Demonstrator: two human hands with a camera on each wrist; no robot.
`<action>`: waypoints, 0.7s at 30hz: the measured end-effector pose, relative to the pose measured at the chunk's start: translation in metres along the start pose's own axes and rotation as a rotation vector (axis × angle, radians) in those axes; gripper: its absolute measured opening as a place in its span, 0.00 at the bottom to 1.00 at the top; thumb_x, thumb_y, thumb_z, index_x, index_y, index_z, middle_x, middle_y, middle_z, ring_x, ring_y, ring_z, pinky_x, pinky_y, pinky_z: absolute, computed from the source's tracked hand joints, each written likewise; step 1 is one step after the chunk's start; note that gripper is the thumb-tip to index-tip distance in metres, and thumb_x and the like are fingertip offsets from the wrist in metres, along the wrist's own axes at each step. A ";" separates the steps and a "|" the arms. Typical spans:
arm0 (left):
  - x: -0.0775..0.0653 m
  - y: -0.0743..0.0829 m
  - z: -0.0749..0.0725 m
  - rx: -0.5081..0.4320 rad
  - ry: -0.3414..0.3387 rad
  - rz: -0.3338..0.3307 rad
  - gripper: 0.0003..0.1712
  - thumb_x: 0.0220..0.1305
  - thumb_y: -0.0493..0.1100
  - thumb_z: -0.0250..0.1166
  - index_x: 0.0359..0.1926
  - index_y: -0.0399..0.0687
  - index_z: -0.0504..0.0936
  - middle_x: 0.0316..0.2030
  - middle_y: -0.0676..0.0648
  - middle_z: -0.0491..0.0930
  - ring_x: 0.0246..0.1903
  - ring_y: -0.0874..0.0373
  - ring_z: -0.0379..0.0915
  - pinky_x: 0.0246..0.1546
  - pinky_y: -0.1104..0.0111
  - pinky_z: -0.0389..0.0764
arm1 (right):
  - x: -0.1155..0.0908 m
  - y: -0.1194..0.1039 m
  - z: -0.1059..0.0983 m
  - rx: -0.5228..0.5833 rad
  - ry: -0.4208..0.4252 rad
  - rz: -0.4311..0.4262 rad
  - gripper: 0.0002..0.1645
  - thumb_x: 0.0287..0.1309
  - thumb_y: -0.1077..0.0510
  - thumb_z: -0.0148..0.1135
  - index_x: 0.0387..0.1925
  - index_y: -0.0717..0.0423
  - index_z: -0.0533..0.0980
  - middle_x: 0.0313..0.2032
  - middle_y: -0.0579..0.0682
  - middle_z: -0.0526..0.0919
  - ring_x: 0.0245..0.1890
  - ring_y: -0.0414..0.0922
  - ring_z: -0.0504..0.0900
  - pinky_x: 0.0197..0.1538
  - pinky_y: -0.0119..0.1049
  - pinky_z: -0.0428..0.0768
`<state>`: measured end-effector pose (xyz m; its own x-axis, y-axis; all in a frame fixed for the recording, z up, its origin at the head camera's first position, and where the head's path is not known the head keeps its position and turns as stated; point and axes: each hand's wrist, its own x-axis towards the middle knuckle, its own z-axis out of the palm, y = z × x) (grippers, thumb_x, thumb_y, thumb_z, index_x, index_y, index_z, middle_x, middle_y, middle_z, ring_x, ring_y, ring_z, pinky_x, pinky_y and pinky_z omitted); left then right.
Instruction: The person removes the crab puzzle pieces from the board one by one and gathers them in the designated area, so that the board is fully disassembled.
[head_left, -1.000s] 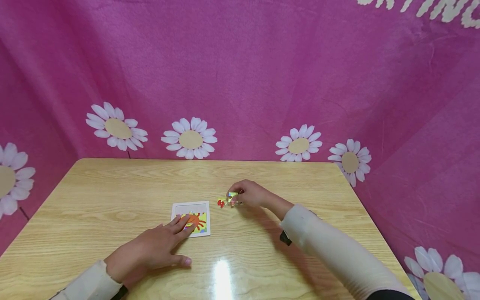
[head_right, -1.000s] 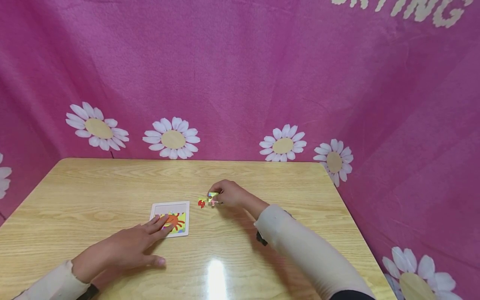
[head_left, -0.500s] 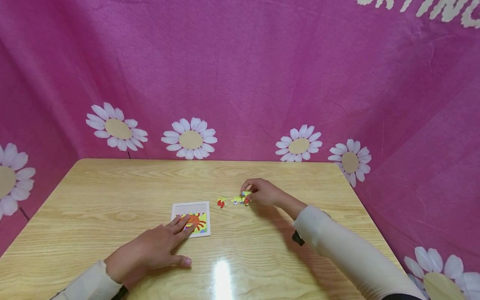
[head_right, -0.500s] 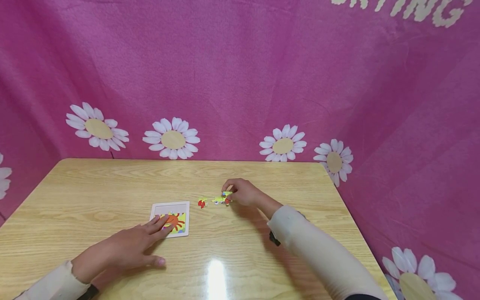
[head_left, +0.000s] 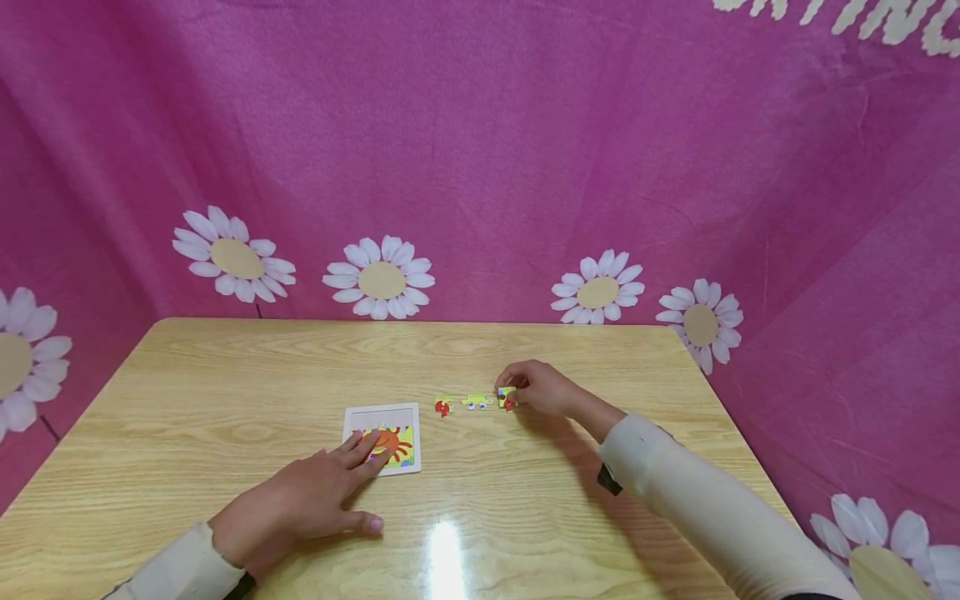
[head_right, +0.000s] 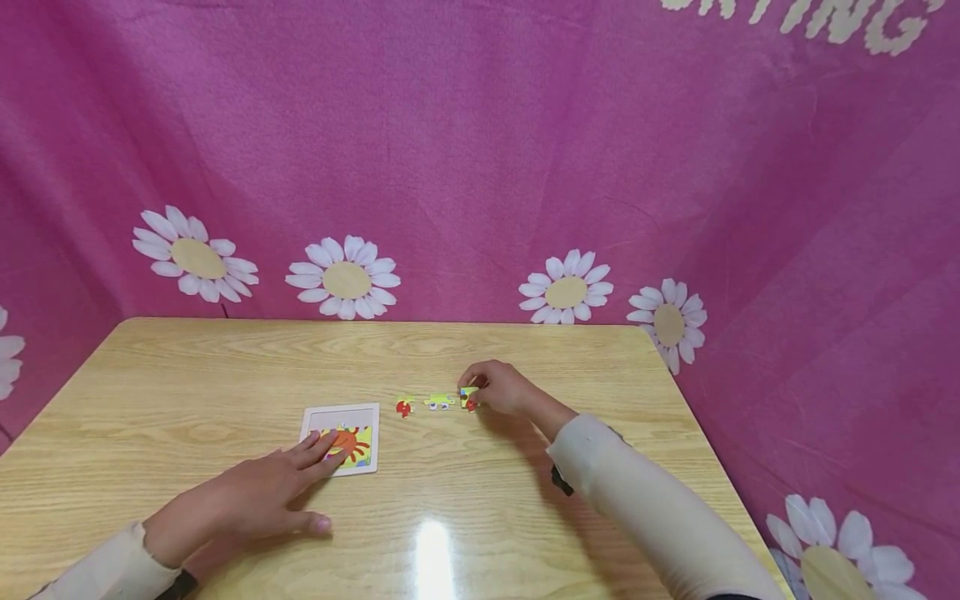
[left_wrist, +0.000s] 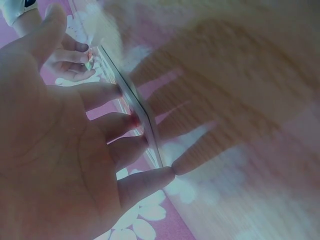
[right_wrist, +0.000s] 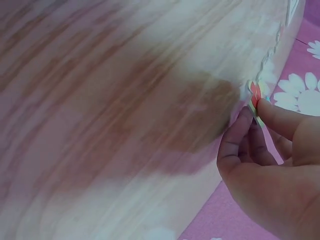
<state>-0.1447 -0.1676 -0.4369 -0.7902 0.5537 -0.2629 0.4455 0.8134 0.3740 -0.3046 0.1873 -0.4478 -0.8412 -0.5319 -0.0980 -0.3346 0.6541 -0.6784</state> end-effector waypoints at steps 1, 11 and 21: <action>0.000 0.000 0.000 0.002 0.000 0.000 0.56 0.61 0.75 0.64 0.81 0.50 0.59 0.82 0.42 0.49 0.80 0.41 0.45 0.68 0.34 0.62 | 0.000 0.001 0.001 -0.009 0.009 -0.001 0.10 0.62 0.71 0.64 0.44 0.61 0.84 0.34 0.51 0.86 0.34 0.40 0.79 0.41 0.33 0.76; -0.001 0.002 -0.001 0.005 0.007 0.023 0.57 0.61 0.75 0.64 0.80 0.48 0.60 0.81 0.40 0.50 0.79 0.39 0.47 0.67 0.33 0.63 | -0.002 0.011 0.012 -0.004 0.078 0.026 0.12 0.65 0.71 0.62 0.45 0.60 0.85 0.41 0.52 0.86 0.37 0.40 0.79 0.42 0.34 0.76; 0.000 0.001 0.001 0.013 0.002 0.006 0.56 0.62 0.75 0.63 0.80 0.49 0.60 0.81 0.41 0.49 0.80 0.40 0.45 0.68 0.33 0.62 | -0.007 0.009 0.016 -0.024 0.115 0.034 0.09 0.66 0.68 0.64 0.45 0.58 0.84 0.43 0.53 0.82 0.41 0.44 0.77 0.44 0.37 0.76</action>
<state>-0.1442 -0.1672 -0.4372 -0.7880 0.5585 -0.2592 0.4561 0.8122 0.3637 -0.2951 0.1880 -0.4655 -0.8951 -0.4445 -0.0357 -0.3135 0.6840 -0.6587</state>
